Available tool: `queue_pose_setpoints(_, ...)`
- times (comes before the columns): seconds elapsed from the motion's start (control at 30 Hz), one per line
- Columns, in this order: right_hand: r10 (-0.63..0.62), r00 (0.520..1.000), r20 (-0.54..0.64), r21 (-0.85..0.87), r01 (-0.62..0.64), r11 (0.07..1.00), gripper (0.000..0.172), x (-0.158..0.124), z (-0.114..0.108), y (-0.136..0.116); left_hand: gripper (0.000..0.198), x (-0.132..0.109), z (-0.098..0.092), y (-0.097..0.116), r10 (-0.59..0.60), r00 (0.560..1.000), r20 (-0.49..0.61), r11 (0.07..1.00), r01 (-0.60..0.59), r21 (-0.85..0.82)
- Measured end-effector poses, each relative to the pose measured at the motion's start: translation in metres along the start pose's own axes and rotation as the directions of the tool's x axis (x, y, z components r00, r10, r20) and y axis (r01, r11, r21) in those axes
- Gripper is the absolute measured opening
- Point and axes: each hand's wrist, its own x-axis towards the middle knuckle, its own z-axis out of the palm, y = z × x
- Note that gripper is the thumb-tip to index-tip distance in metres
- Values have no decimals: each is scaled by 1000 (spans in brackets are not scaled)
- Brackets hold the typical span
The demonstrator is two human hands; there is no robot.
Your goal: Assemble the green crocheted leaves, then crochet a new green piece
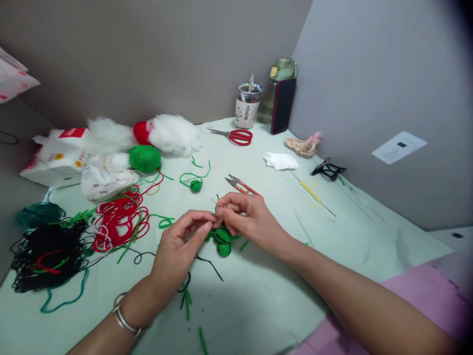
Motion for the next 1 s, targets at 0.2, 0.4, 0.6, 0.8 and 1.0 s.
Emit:
queue_pose_setpoints(0.2,-46,996,-77,-24,44,999,12,-2,1,-1,19,0,-1,3,44,998,39,997,-47,68)
queue_pose_setpoints(0.4,-491,867,78,-609,432,665,19,-6,10,12,26,3,5,2,-259,963,81,926,271,-264)
queue_pose_setpoints(0.6,-583,792,182,-685,528,503,25,-7,9,17,25,6,-2,-3,-332,941,-71,904,296,-307)
queue_pose_setpoints(0.8,-323,946,-12,-490,276,827,20,-8,7,7,17,5,-9,-11,174,966,-192,960,-124,250)
queue_pose_setpoints(1.0,-219,975,21,-333,214,918,21,-9,11,4,19,4,-10,-13,418,908,-37,787,-341,514)
